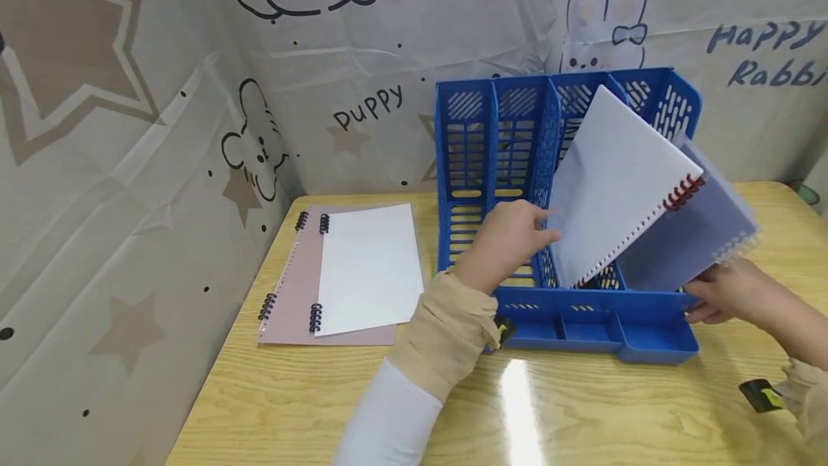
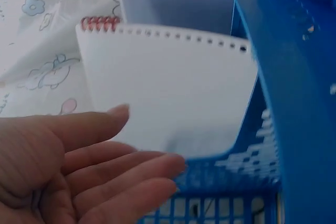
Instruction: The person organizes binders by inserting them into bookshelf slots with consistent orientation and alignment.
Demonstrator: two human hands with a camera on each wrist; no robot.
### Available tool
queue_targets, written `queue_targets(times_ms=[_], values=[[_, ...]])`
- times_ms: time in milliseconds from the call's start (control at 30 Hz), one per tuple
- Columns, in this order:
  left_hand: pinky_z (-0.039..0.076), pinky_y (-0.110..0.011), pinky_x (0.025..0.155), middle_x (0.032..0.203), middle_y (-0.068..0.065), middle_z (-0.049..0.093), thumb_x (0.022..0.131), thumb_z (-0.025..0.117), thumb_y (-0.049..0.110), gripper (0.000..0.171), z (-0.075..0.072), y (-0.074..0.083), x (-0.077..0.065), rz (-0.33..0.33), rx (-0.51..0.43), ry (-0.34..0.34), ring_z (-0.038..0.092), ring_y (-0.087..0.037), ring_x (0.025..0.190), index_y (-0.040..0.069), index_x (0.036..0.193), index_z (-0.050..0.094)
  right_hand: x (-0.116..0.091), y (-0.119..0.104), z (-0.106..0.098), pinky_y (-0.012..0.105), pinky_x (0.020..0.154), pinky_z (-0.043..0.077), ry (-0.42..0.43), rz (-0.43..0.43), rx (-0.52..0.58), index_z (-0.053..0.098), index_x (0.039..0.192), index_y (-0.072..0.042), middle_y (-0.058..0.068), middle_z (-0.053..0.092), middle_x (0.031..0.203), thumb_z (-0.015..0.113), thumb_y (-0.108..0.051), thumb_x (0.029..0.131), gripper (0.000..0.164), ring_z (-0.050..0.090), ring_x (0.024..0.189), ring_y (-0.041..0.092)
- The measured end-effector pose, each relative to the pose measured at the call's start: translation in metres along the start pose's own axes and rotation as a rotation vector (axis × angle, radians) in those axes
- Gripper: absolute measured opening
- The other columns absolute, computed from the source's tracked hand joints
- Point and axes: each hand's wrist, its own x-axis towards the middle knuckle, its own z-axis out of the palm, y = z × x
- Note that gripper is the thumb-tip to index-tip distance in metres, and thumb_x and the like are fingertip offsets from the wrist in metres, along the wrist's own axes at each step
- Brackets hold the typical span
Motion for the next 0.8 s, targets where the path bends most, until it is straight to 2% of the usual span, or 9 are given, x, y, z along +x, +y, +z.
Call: queue_targets(times_ms=[100,267,433,600,733,800], values=[[0.05,-0.02,0.082,0.126,0.005,0.062,0.091,0.062,0.035,0.038,-0.008,-0.012,-0.005,-0.012,-0.005,-0.047,0.063,-0.008,0.101,0.016,0.124,0.063,0.0,-0.001,0.0,0.038,0.051,0.055,-0.001,0.004,-0.002,0.026,0.131,0.018,0.019,0.059,0.086,0.047,-0.009,0.098,0.048,0.066,0.058,0.024],[0.05,-0.027,0.09,0.127,0.0,0.061,0.092,0.063,0.028,0.035,-0.017,-0.036,-0.014,-0.036,-0.071,-0.111,0.06,-0.013,0.112,0.012,0.123,0.064,0.001,-0.001,0.002,0.037,0.051,0.055,0.001,-0.006,0.006,0.025,0.131,0.018,0.021,0.059,0.088,0.048,-0.01,0.098,0.049,0.066,0.058,0.023],[0.052,-0.027,0.082,0.126,-0.006,0.062,0.091,0.065,0.024,0.036,-0.021,-0.066,-0.022,-0.066,-0.163,-0.14,0.064,-0.015,0.1,0.008,0.123,0.063,0.003,-0.001,0.007,0.036,0.05,0.055,0.01,-0.026,0.019,0.024,0.134,0.016,0.021,0.057,0.089,0.049,-0.01,0.098,0.051,0.065,0.057,0.021],[0.053,-0.024,0.07,0.123,-0.011,0.063,0.09,0.065,0.021,0.038,-0.027,-0.097,-0.035,-0.092,-0.245,-0.128,0.068,-0.016,0.085,0.003,0.123,0.062,0.004,-0.003,0.012,0.036,0.051,0.055,-0.001,-0.027,0.031,0.026,0.132,0.018,0.02,0.059,0.088,0.049,-0.01,0.097,0.051,0.066,0.058,0.022],[0.055,-0.026,0.07,0.116,-0.011,0.066,0.09,0.065,0.022,0.041,-0.04,-0.115,-0.043,-0.128,-0.315,-0.091,0.068,-0.017,0.087,0.002,0.125,0.06,0.003,-0.005,0.011,0.037,0.05,0.055,0.004,0.0,0.023,0.028,0.129,0.019,0.017,0.058,0.082,0.047,-0.007,0.097,0.046,0.066,0.057,0.023],[0.056,-0.027,0.071,0.115,-0.013,0.066,0.09,0.065,0.021,0.041,-0.047,-0.124,-0.047,-0.13,-0.319,-0.075,0.068,-0.018,0.09,0.002,0.125,0.06,0.004,-0.008,0.01,0.037,0.05,0.055,0.005,0.016,0.03,0.027,0.128,0.019,0.016,0.057,0.081,0.047,-0.007,0.097,0.046,0.065,0.056,0.023]])
